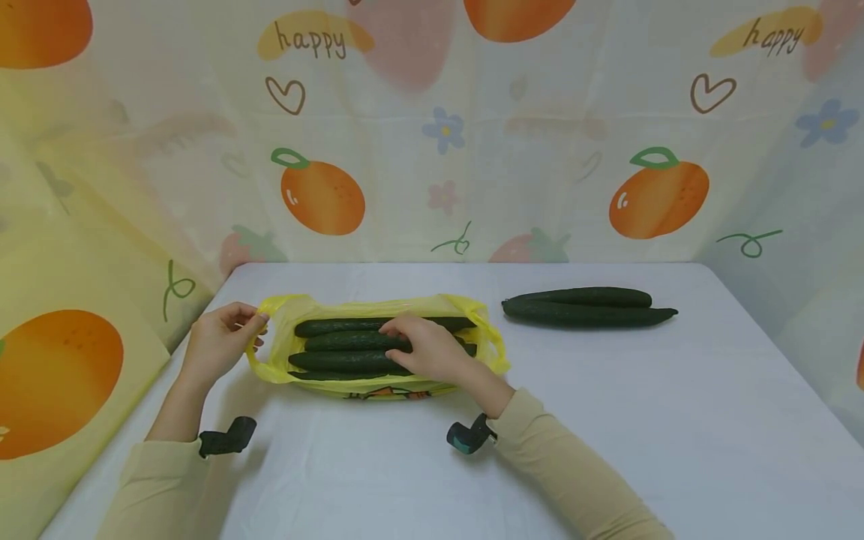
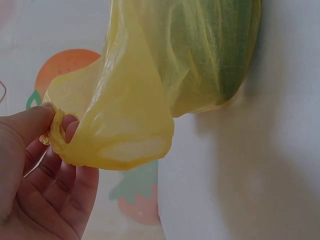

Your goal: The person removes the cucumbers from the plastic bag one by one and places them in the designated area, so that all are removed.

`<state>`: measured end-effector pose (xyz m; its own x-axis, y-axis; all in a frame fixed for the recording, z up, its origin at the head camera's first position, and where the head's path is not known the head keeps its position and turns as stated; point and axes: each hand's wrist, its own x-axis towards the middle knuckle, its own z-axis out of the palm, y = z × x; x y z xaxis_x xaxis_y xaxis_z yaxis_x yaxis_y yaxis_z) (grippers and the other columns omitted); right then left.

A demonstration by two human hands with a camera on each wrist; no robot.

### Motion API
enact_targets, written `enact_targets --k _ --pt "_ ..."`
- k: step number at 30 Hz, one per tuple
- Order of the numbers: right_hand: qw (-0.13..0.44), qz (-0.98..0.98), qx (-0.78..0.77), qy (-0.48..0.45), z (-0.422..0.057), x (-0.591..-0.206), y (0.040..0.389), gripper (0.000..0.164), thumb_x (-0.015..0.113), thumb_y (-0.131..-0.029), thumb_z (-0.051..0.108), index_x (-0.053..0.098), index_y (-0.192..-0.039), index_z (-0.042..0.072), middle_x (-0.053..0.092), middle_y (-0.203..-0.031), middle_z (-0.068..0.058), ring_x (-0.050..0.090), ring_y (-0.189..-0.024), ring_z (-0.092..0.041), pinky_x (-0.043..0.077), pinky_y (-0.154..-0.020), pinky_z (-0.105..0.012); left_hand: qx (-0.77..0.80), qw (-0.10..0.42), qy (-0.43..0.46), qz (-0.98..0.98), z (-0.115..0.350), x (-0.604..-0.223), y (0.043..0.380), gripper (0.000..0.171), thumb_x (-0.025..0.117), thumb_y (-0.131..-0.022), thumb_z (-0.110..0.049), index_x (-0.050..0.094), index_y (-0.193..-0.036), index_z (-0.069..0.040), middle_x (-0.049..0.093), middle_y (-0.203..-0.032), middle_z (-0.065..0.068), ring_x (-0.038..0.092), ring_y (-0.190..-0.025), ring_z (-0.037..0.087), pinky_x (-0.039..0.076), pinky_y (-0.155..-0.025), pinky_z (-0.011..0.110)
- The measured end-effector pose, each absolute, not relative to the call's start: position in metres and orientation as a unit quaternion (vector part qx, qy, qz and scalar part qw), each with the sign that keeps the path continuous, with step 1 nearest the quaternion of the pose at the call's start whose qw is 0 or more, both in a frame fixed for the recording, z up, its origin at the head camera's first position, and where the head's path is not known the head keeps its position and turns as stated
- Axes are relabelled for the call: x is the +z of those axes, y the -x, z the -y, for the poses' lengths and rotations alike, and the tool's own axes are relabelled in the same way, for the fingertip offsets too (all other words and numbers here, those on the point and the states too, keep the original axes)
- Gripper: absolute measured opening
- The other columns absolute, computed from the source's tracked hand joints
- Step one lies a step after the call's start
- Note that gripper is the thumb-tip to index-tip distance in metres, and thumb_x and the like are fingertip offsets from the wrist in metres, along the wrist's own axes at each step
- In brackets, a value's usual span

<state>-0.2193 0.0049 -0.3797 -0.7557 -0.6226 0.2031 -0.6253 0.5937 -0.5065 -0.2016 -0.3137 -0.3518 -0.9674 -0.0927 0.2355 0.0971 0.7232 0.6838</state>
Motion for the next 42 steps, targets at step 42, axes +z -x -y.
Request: enact_targets --k 42 --pt "-0.029 0.915 0.193 -0.353 -0.001 -0.394 0.218 0.031 0.062 -0.088 0.029 0.062 -0.117 0.017 0.062 -0.113 0.001 0.06 -0.097 -0.015 0.05 -0.08 -0.026 -0.372 0.135 0.007 0.919 0.314 -0.358 0.203 0.028 0.06 -0.09 -0.028 0.062 -0.092 -0.001 0.067 -0.076 0.008 0.061 -0.056 0.002 0.05 -0.049 0.019"
